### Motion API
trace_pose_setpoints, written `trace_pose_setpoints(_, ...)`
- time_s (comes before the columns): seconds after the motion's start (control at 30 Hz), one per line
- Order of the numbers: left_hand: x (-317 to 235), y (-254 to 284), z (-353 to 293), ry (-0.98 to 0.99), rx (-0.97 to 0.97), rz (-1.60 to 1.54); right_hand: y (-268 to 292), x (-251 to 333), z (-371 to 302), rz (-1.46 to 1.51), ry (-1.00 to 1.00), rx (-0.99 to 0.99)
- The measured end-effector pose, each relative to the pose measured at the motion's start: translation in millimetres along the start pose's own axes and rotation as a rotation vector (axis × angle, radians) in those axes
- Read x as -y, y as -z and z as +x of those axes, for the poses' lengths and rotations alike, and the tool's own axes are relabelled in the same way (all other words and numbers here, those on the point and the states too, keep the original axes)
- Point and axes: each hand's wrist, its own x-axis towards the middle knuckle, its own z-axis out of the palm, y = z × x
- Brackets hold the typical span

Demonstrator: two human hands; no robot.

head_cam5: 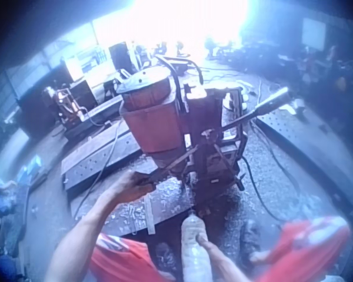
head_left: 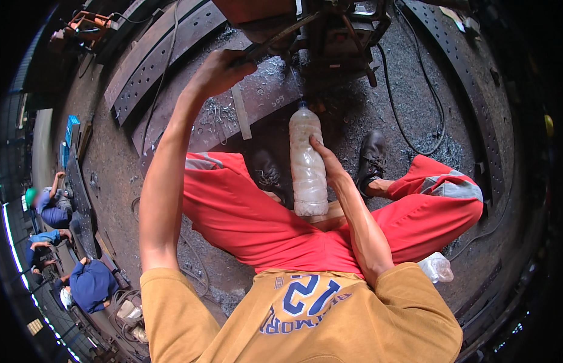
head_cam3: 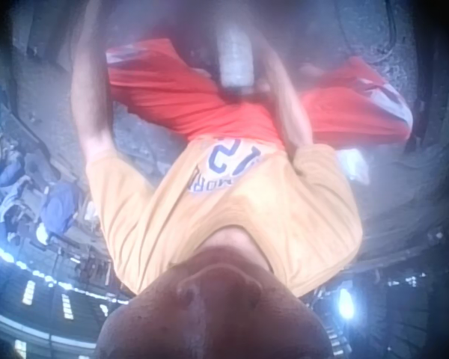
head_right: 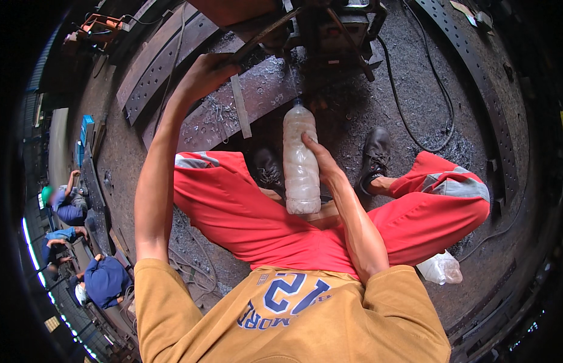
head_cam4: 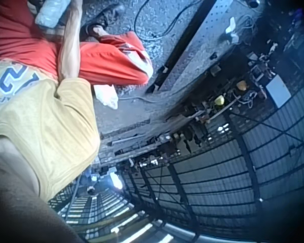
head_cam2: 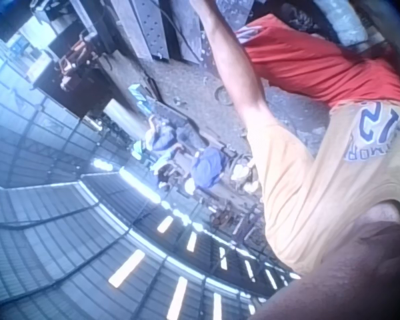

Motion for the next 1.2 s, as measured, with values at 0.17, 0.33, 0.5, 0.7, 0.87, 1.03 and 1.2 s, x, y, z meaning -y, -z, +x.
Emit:
trace_pose_setpoints(0.17, 7.8, -1.8, 0.6, -0.041, -0.007, -0.024, -9.4, 2.5, -4.6, -0.029, 0.017, -0.003)
trace_pose_setpoints(0.33, 6.1, -2.9, 2.3, -0.037, -0.011, -0.025, -3.7, 1.1, -1.1, 0.009, 0.021, 0.006)
trace_pose_setpoints(0.5, 7.9, -4.1, 2.1, -0.043, -0.023, -0.027, -6.0, 1.7, -3.3, 0.017, 0.016, 0.028)
trace_pose_setpoints(0.7, 4.5, -4.7, 1.4, -0.042, -0.03, -0.03, -5.1, 1.8, -2.8, -0.018, 0.035, -0.019)
trace_pose_setpoints(0.87, 1.2, -1.9, 0.4, 0.019, 0.002, -0.047, -8.7, 4.1, -7.1, -0.023, 0.012, 0.005)
trace_pose_setpoints(1.03, 4.0, -2.5, 2.1, 0.009, -0.005, -0.034, -5.8, 2.6, -4.8, -0.015, 0.028, 0.006)
trace_pose_setpoints(1.2, 2.1, -1.9, 1.7, -0.001, 0.008, -0.038, -0.6, 0.6, -2.3, -0.005, 0.03, 0.005)
